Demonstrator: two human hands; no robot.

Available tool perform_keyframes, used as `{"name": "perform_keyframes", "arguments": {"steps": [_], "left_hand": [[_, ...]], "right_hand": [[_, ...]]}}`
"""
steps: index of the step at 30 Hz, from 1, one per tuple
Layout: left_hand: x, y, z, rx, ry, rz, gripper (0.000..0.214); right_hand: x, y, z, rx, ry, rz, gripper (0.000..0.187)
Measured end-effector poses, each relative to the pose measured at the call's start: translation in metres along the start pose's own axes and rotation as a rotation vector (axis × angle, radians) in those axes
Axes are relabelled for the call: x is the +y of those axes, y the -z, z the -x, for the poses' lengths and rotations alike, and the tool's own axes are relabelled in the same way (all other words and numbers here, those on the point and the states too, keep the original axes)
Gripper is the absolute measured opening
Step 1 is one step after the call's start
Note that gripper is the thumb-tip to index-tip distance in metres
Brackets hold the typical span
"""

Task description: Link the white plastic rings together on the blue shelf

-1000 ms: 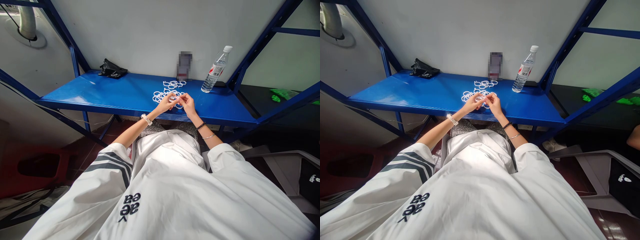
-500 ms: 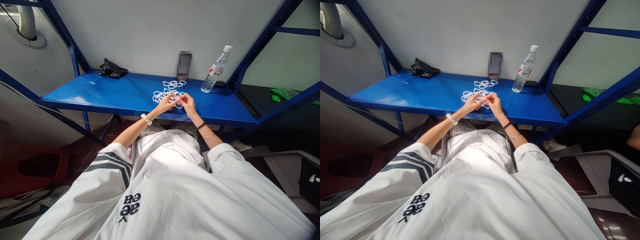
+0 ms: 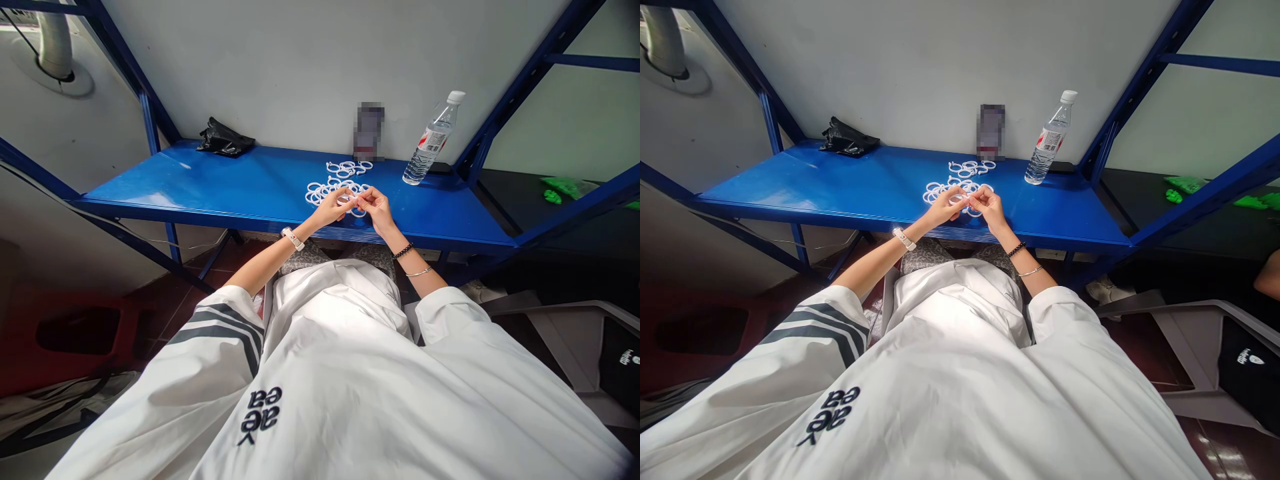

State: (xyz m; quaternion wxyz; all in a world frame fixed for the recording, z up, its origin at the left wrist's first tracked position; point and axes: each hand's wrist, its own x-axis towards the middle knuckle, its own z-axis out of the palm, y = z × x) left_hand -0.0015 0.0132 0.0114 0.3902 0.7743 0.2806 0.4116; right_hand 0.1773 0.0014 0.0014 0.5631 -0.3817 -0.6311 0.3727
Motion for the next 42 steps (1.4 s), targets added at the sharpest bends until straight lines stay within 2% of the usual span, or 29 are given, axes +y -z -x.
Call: {"name": "perform_keyframes", "arguments": {"steps": [7,12,14,18,23,27,31,33,36,39,42], "left_hand": [[0.001,-0.003,-0.001,0.073,-0.014,-0.009,0.058],[-0.005,0.0,-0.003,0.162,-0.025,-0.05,0.053],[-0.009,0.005,-0.005,0.2,-0.049,-0.161,0.053],[-0.014,0.019,-0.009,0.278,-0.114,-0.563,0.053],[-0.015,0.024,-0.007,0.263,-0.019,-0.912,0.048],[-0.021,0.019,-0.005,0.128,0.023,-0.993,0.045],[-0.028,0.019,-0.006,0.059,0.036,-0.97,0.045],[-0.029,0.02,-0.007,0.064,0.034,-0.961,0.044],[-0.028,0.019,-0.007,0.066,0.051,-0.961,0.043],[-0.028,0.018,-0.008,0.054,0.041,-0.973,0.043],[-0.031,0.018,-0.008,0.054,0.017,-0.986,0.044]], "right_hand": [[-0.006,-0.003,0.001,0.002,-0.017,-0.029,0.061],[-0.009,-0.001,0.001,0.045,-0.045,-0.097,0.054],[-0.009,-0.001,0.001,0.062,-0.046,-0.105,0.05],[-0.009,0.0,0.0,0.099,-0.08,-0.074,0.044],[-0.002,0.012,-0.005,0.139,-0.057,-0.054,0.037],[0.009,0.033,-0.026,0.163,-0.072,0.076,0.032],[0.019,0.045,-0.069,0.134,-0.087,0.306,0.025],[0.025,0.046,-0.092,0.088,-0.04,0.518,0.027],[0.034,0.046,-0.116,-0.012,0.027,0.842,0.042],[0.043,0.048,-0.122,-0.165,0.034,0.978,0.052],[0.048,0.052,-0.119,-0.242,-0.012,1.003,0.053]]}}
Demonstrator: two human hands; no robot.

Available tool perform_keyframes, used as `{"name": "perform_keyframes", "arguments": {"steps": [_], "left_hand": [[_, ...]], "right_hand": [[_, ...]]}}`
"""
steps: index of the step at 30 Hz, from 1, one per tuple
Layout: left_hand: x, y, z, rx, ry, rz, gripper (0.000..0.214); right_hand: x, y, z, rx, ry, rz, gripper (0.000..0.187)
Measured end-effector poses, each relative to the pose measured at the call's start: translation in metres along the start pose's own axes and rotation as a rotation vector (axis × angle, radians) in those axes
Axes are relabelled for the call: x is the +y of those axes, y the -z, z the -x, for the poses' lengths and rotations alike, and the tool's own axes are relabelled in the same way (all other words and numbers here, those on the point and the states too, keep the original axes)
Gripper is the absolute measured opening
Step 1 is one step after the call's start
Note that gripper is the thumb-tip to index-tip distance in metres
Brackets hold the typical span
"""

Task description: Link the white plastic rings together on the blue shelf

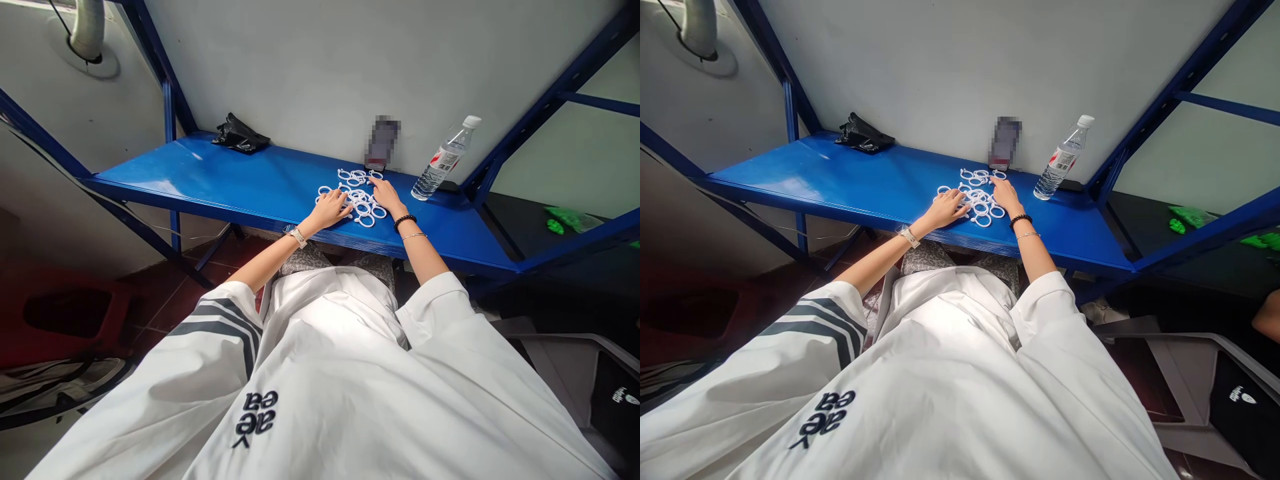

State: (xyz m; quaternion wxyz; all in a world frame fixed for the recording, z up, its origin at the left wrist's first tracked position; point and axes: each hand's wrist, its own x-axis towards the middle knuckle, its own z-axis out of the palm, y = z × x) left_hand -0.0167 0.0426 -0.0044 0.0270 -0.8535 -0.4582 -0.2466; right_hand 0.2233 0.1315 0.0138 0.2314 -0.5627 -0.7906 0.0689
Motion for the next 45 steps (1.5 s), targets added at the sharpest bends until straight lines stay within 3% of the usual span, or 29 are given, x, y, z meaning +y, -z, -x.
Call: {"name": "perform_keyframes", "arguments": {"steps": [6,11,17,29,36,40,45], "left_hand": [[0.002,0.004,0.001,-0.016,0.005,0.011,0.049],[0.009,0.011,0.001,-0.076,-0.091,0.027,0.049],[0.009,0.012,0.001,-0.109,-0.146,0.058,0.047],[0.003,0.006,-0.003,-0.042,-0.17,0.042,0.041],[0.002,0.003,-0.003,0.053,-0.192,0.032,0.039],[0.001,0.004,-0.002,0.147,-0.201,0.074,0.043],[-0.002,0.003,-0.002,0.237,-0.236,0.163,0.053]], "right_hand": [[0.002,0.002,0.004,0.012,0.044,0.001,0.055],[-0.003,-0.002,-0.003,-0.033,-0.046,-0.022,0.061],[-0.002,-0.005,-0.003,-0.003,-0.066,-0.012,0.051],[0.002,-0.001,0.004,0.172,-0.052,-0.149,0.009],[-0.021,0.004,0.024,0.327,0.075,-0.448,0.022],[-0.04,0.001,0.05,0.234,0.202,-0.609,0.025],[-0.049,-0.002,0.072,0.207,0.212,-0.771,0.017]]}}
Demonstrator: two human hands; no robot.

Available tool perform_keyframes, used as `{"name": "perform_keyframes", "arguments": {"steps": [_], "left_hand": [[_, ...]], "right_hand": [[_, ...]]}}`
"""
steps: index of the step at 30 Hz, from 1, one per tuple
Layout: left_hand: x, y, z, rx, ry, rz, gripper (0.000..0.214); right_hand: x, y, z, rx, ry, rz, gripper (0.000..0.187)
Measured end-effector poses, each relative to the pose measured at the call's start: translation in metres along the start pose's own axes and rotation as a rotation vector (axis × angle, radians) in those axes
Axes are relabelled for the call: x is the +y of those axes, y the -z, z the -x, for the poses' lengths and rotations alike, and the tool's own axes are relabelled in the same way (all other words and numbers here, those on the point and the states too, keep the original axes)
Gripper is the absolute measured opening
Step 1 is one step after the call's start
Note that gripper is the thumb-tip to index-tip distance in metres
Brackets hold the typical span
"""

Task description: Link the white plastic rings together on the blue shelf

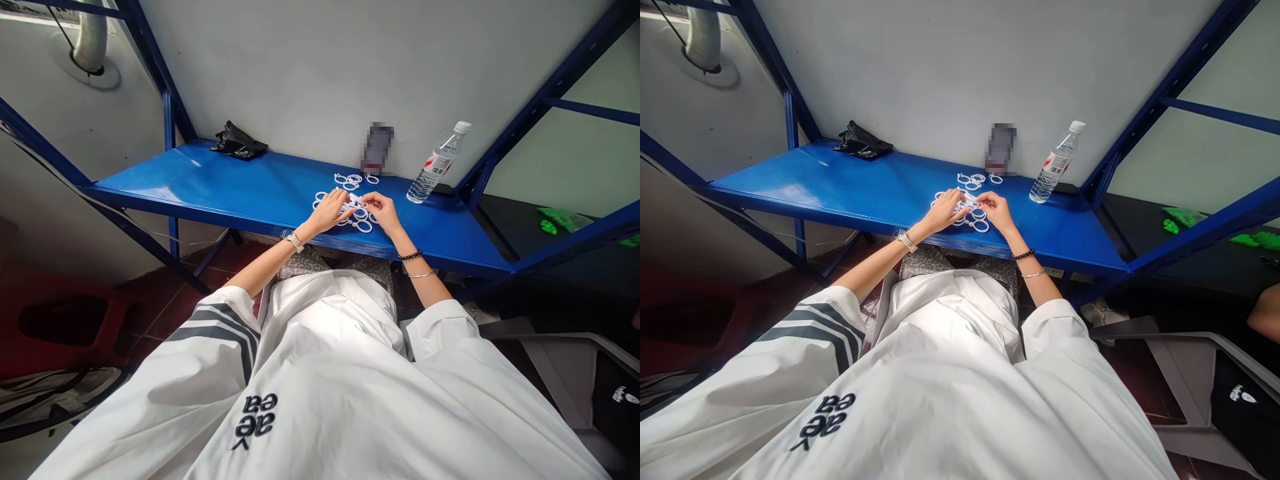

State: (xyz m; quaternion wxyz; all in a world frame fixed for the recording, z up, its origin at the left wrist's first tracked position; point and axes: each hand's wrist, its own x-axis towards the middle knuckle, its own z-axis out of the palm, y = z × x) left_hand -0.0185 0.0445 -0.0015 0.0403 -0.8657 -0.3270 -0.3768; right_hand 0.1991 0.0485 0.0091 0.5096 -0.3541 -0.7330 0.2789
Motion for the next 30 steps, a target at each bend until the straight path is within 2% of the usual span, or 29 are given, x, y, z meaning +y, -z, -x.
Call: {"name": "perform_keyframes", "arguments": {"steps": [4,8,13,19,30], "left_hand": [[0.001,0.001,0.0,0.006,-0.01,0.051,0.056],[0.004,0.004,0.0,-0.043,-0.052,0.076,0.058],[0.007,0.007,-0.002,-0.126,-0.111,0.065,0.055],[0.009,0.008,-0.002,-0.13,-0.111,0.052,0.05],[0.012,0.01,-0.001,-0.132,-0.089,0.067,0.044]], "right_hand": [[0.0,-0.002,0.015,-0.001,0.01,-0.039,0.017],[-0.003,-0.004,0.026,-0.04,0.026,-0.025,0.019],[-0.011,-0.008,0.028,-0.08,0.027,0.014,0.019],[-0.019,-0.006,0.028,-0.071,0.003,0.039,0.018],[-0.019,-0.008,0.03,-0.12,0.006,-0.012,0.039]]}}
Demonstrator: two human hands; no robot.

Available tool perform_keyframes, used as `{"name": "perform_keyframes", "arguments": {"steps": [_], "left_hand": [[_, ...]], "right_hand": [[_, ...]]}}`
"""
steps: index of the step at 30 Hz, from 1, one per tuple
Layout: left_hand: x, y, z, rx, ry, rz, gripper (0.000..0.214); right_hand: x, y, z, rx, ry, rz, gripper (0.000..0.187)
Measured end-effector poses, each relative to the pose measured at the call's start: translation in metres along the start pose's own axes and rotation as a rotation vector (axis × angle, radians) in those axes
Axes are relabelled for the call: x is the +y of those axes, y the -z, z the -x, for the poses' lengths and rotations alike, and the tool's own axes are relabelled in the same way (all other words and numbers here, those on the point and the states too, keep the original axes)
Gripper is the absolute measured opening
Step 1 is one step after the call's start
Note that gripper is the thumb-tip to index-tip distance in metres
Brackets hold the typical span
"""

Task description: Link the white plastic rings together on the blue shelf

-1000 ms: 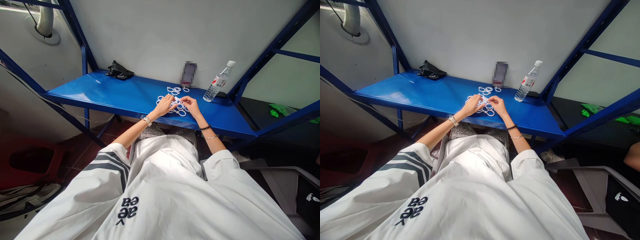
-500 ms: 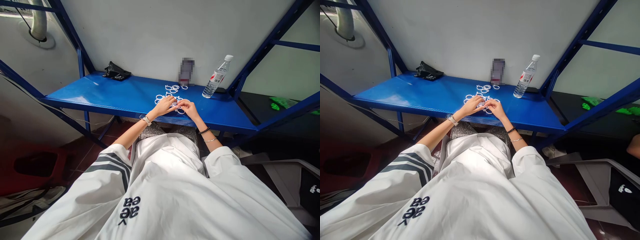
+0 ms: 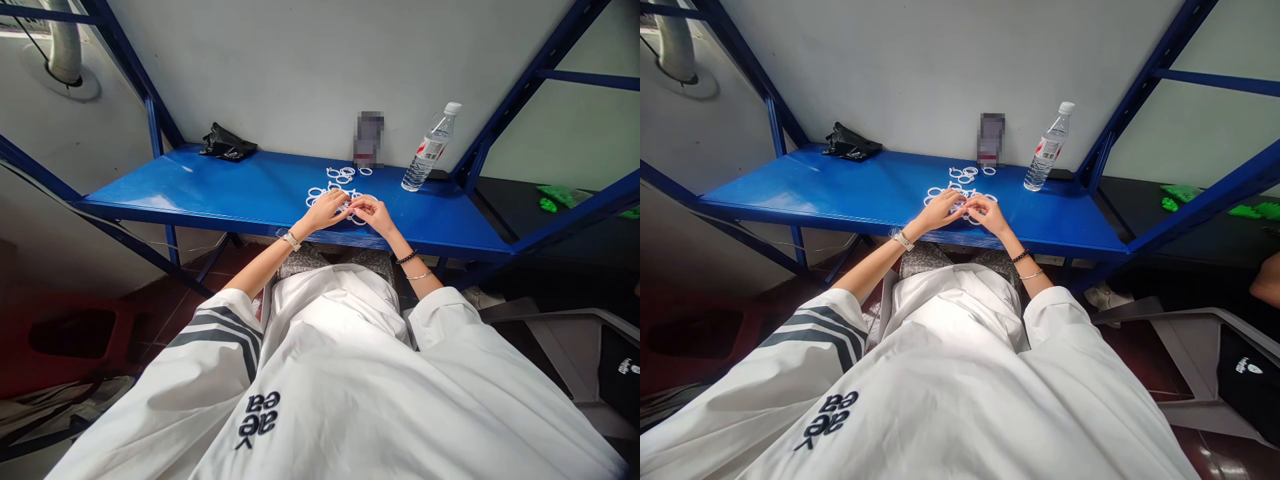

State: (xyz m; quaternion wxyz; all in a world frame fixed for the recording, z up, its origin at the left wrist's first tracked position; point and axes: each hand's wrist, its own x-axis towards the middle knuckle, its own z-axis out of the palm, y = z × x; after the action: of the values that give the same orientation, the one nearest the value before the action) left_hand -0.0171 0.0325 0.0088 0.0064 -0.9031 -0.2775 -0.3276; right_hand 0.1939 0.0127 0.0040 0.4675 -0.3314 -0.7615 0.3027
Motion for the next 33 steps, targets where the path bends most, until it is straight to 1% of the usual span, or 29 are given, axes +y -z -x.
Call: {"name": "perform_keyframes", "arguments": {"steps": [7,12,16,20,26,33], "left_hand": [[-0.0015,-0.0008,0.0002,0.013,-0.022,-0.01,0.047],[-0.0014,-0.001,0.0003,0.031,-0.01,-0.016,0.05],[-0.0002,-0.001,0.0012,0.051,-0.005,-0.04,0.049],[-0.0005,-0.0023,0.0017,0.073,-0.006,-0.035,0.046],[-0.0021,-0.0036,0.0012,0.054,-0.022,-0.027,0.046],[-0.002,-0.0029,0.0009,0.035,-0.039,-0.007,0.052]], "right_hand": [[-0.0037,-0.0017,0.0007,0.036,-0.009,-0.002,0.04],[-0.0012,-0.0022,0.0008,0.084,-0.012,-0.053,0.045],[0.0028,-0.0024,0.0,0.114,-0.035,-0.049,0.05],[0.0041,-0.0031,-0.0002,0.11,-0.047,-0.037,0.048],[0.0034,-0.0035,-0.0005,0.115,-0.049,-0.011,0.043],[0.0015,-0.0034,-0.0007,0.129,-0.061,0.009,0.047]]}}
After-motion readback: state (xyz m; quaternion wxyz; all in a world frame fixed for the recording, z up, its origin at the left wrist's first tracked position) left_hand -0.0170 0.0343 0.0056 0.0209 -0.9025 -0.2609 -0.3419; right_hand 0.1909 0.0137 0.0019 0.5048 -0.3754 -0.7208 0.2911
